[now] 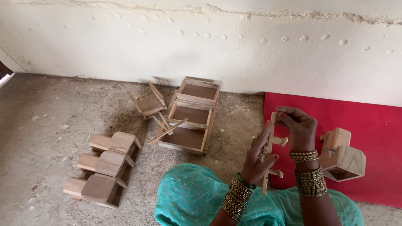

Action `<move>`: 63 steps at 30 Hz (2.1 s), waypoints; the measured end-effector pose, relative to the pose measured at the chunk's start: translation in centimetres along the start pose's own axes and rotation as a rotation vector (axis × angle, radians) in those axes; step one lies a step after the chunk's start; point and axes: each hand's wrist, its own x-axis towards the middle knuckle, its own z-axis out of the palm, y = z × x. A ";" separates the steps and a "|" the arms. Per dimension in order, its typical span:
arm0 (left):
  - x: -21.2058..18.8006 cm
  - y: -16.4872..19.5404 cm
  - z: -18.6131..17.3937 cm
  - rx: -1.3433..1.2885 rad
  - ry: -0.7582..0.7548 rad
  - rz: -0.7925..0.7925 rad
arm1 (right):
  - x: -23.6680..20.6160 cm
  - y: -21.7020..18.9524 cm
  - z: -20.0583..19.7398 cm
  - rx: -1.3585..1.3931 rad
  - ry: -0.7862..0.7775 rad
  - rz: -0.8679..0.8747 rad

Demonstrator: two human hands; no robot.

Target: The person sits on the floor and assembles small wooden toy furniture, fitting wooden parts together by hand. They pick up components such as miniature chairs, boxes, and small blocks, join pieces, turn objects over, and place finished assemblies in a row on a red mat.

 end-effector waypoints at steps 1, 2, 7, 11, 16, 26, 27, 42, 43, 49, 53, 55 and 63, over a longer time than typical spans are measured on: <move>-0.1 -0.4 -0.1 0.017 0.005 -0.007 | 0.0 1.2 -0.4 0.143 -0.026 0.056; -0.1 -0.7 -0.1 0.034 0.008 -0.016 | 0.0 2.5 -0.8 0.286 -0.051 0.113; 0.1 -2.1 -0.4 0.070 0.022 0.003 | -1.5 7.1 -1.5 0.510 -0.143 0.211; 0.6 -2.4 -0.5 0.074 0.024 -0.029 | -3.6 6.3 -0.6 0.394 -0.026 0.245; 1.2 -2.6 0.1 0.048 0.021 -0.012 | -5.5 3.3 0.5 0.131 0.035 0.054; 1.8 -3.3 0.8 0.038 0.014 -0.040 | -9.0 3.7 -1.2 0.254 0.040 0.138; 1.8 -3.2 0.9 0.035 0.014 -0.052 | -9.2 4.0 -1.6 0.273 0.043 0.165; 2.0 -2.2 1.2 -0.002 0.019 0.005 | -10.6 5.3 -3.8 0.550 -0.094 0.466; 1.9 -2.2 1.3 -0.030 0.012 -0.014 | -10.7 5.1 -3.8 0.543 -0.088 0.484; 2.2 -3.2 1.3 -0.046 0.024 -0.070 | -11.0 6.3 -4.2 0.570 -0.140 0.512; 2.9 -4.3 1.1 0.018 0.076 -0.043 | -11.2 7.2 -4.8 0.623 -0.184 0.527; 2.7 -4.4 1.3 0.010 0.089 -0.043 | -11.1 7.2 -5.1 0.607 -0.176 0.548; 2.7 -2.9 1.6 0.096 0.154 -0.049 | -10.0 7.0 -6.4 0.555 -0.182 0.521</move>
